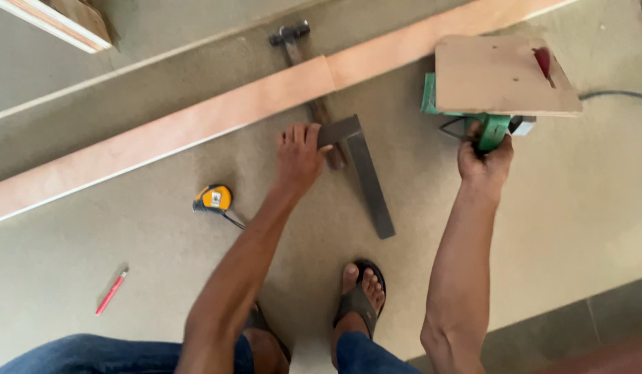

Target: The person measures a wooden plank with a tape measure and marks it with a pencil. They then use a circular saw to cut the plank at the marked line, guided by a square. The person repeatedly checks the fit of the cut piece against a wooden frame on the floor and makes additional cuts as needed.

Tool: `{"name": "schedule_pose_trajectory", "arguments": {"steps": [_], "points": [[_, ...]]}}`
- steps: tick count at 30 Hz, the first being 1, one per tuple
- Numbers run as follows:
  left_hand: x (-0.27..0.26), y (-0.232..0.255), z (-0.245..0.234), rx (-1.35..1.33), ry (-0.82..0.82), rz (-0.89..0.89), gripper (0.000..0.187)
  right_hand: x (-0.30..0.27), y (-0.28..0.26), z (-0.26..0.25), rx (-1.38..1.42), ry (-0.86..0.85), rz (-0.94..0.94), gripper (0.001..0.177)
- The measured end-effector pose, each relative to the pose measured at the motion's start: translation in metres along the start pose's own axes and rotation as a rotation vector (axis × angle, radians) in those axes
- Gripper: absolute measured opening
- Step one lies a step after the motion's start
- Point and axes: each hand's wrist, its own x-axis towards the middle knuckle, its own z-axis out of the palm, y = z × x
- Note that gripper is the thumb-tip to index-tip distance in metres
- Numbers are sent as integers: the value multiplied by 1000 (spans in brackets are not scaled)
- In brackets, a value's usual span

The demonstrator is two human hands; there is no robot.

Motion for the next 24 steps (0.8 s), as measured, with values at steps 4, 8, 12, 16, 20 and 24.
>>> {"name": "schedule_pose_trajectory", "arguments": {"steps": [4, 8, 12, 16, 20, 24], "points": [[-29, 37, 40, 34, 54, -28, 52, -36, 5, -2, -207, 133, -16, 52], [-18, 47, 53, -2, 69, -104, 51, -125, 58, -12, -781, 41, -261, 57], [-13, 51, 51, 5, 53, -113, 50, -169, 152, 7, -1395, -517, -458, 41], [-20, 19, 30, -53, 113, -181, 46, -130, 249, 85, -1842, -1161, -765, 62], [-42, -45, 6, -309, 351, -516, 23, -102, 334, 151, -2167, -1664, -1087, 96], [-73, -124, -20, -1113, 707, -1079, 31, -104, 357, 165, -2474, -1837, -1107, 72]]}}
